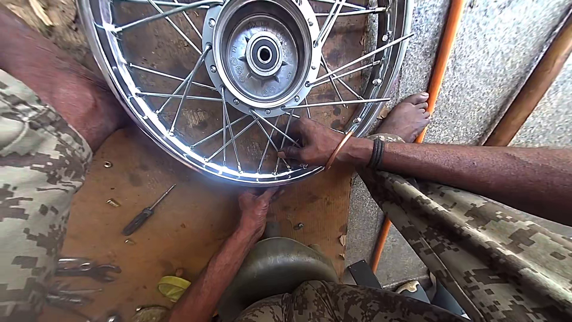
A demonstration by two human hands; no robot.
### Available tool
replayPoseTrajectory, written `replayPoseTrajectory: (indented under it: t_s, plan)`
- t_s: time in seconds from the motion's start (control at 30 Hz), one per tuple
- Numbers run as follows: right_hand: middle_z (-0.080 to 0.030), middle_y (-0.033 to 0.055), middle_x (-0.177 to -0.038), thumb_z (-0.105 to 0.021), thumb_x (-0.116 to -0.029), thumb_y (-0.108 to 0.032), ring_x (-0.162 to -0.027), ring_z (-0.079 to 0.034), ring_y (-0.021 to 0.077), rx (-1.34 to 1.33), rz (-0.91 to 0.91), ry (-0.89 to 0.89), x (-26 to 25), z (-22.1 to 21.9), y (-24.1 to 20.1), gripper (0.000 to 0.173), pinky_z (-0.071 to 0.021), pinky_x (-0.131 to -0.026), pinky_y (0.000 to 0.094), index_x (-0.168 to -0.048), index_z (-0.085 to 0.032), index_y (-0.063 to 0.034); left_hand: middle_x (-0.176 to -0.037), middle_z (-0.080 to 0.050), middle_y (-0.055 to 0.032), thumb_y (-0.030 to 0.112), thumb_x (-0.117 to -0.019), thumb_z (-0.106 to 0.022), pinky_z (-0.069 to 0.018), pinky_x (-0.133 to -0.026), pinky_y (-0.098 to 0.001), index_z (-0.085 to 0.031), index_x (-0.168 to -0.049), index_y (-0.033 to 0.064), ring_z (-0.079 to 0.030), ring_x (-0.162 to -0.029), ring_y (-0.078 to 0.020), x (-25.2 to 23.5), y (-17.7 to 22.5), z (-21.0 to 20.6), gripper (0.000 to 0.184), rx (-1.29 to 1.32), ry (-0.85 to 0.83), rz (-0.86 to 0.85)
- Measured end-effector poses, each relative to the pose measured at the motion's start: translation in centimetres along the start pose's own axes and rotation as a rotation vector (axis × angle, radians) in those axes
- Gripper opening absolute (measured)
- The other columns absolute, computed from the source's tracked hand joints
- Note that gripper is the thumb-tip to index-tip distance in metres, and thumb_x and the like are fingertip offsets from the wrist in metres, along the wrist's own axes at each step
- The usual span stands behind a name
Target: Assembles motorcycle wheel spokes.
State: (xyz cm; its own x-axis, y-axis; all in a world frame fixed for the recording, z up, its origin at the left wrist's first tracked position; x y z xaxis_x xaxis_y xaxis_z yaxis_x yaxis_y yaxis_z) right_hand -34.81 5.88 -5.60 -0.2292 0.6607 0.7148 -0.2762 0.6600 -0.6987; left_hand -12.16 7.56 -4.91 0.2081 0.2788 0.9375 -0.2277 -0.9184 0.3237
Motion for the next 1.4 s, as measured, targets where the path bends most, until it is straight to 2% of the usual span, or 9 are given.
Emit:
replayPoseTrajectory:
  t_s: [0.13, 0.53, 0.73, 0.93, 1.1, 1.27, 1.3, 1.33, 1.4]
  plan:
    - [-0.068, 0.0033, -0.078, -0.071, -0.0966, -0.021, -0.068, -0.066, 0.0099, 0.017, 0.001, -0.006, 0.0, 0.2, 0.2, 0.015, -0.0565, -0.068, 0.0306, -0.097, -0.069, -0.0061, -0.109, -0.075, -0.0191, -0.002, -0.1018, -0.055, -0.0633, -0.086, -0.0404, -0.066, -0.117, -0.0030, -0.076, -0.094, -0.0293, -0.4, 0.2, 0.3, 0.019, 0.046, -0.124, 0.064]
    - [-0.064, 0.0009, -0.072, -0.074, -0.0938, -0.033, -0.064, -0.061, 0.0104, 0.031, 0.023, -0.004, -0.2, 0.0, 0.3, 0.025, -0.0516, -0.063, 0.0332, -0.094, -0.071, -0.0087, -0.097, -0.077, -0.0139, -0.015, -0.0896, -0.065, -0.0655, -0.079, -0.0380, -0.067, -0.111, -0.0032, -0.077, -0.083, -0.0254, 0.0, 1.8, 1.0, 0.024, -0.065, -0.007, -0.072]
    - [-0.074, 0.0031, -0.096, -0.046, -0.1107, -0.022, -0.088, -0.071, 0.0043, -0.177, 0.164, -0.257, -0.4, -0.1, -0.5, 0.032, -0.0577, -0.083, 0.0235, -0.105, -0.069, -0.0013, -0.091, -0.077, -0.0068, -0.011, -0.0906, -0.066, -0.0651, -0.079, -0.0340, -0.072, -0.101, 0.0015, -0.076, -0.081, -0.0188, 0.4, 4.3, 3.4, 0.017, -0.220, -0.044, -0.182]
    - [-0.065, -0.0021, -0.071, -0.061, -0.1041, -0.028, -0.062, -0.058, 0.0013, -0.010, 0.228, -0.176, -1.1, -0.2, -0.7, 0.028, -0.0495, -0.060, 0.0210, -0.091, -0.074, -0.0062, -0.091, -0.077, 0.0002, -0.007, -0.0897, -0.071, -0.0639, -0.076, -0.0289, -0.071, -0.105, 0.0064, -0.075, -0.080, -0.0128, 0.3, 6.0, 5.2, 0.020, -0.449, -0.049, -0.211]
    - [-0.073, 0.0008, -0.073, -0.067, -0.0990, -0.041, -0.062, -0.069, 0.0064, 0.051, 0.076, -0.194, -1.8, -1.0, -1.6, 0.036, -0.0598, -0.062, 0.0258, -0.092, -0.076, -0.0067, -0.090, -0.076, -0.0044, -0.009, -0.0909, -0.068, -0.0647, -0.078, -0.0304, -0.066, -0.109, 0.0001, -0.076, -0.081, -0.0144, -0.6, 6.8, 5.5, 0.020, -0.468, -0.067, -0.218]
    - [-0.071, 0.0084, -0.072, -0.071, -0.0978, -0.034, -0.061, -0.068, 0.0110, 0.127, 0.140, -0.113, 0.0, 0.0, -5.4, 0.038, -0.0565, -0.060, 0.0253, -0.090, -0.074, 0.0026, -0.081, -0.077, 0.0012, 0.027, -0.1012, -0.067, -0.0641, -0.068, -0.0308, -0.075, -0.093, 0.0099, -0.074, -0.071, -0.0108, 0.3, 10.5, 6.1, 0.020, -1.109, -0.223, -0.052]
    - [-0.071, 0.0127, -0.094, -0.064, -0.1021, -0.023, -0.084, -0.068, 0.0161, 0.200, -0.250, -0.278, 1.5, 1.5, -10.6, 0.030, -0.0528, -0.084, 0.0297, -0.110, -0.070, 0.0051, -0.078, -0.075, 0.0043, 0.037, -0.1025, -0.064, -0.0634, -0.067, -0.0319, -0.075, -0.087, 0.0144, -0.073, -0.069, -0.0089, 0.9, 11.7, 5.8, 0.029, -1.275, -0.223, -0.032]
    - [-0.070, 0.0132, -0.098, -0.062, -0.1024, -0.017, -0.088, -0.066, 0.0161, 0.190, -0.358, -0.295, 2.0, 1.8, -12.1, 0.026, -0.0505, -0.088, 0.0291, -0.113, -0.068, 0.0054, -0.075, -0.073, 0.0068, 0.044, -0.1021, -0.062, -0.0615, -0.065, -0.0334, -0.074, -0.085, 0.0191, -0.071, -0.067, -0.0074, 1.6, 12.7, 5.4, 0.033, -1.392, -0.185, -0.067]
    - [-0.071, 0.0074, -0.075, -0.070, -0.0991, -0.025, -0.064, -0.067, 0.0087, 0.075, 0.105, -0.188, 0.4, 0.4, -5.4, 0.028, -0.0558, -0.063, 0.0233, -0.097, -0.074, 0.0027, -0.074, -0.070, 0.0090, 0.045, -0.0991, -0.065, -0.0569, -0.061, -0.0332, -0.074, -0.089, 0.0231, -0.066, -0.064, -0.0059, 2.3, 14.0, 3.8, 0.026, -1.395, -0.071, -0.269]
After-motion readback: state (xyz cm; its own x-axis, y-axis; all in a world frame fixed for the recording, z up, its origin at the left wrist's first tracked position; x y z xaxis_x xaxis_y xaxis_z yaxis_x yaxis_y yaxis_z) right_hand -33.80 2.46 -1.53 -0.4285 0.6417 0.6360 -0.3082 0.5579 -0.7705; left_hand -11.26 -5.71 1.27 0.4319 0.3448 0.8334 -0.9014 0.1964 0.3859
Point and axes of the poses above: each hand's wrist, its own x-axis away from the middle knuckle, its own z-axis out of the back of the hand, y = z × x, the point moved 3 cm from there along -x, towards the middle knuckle
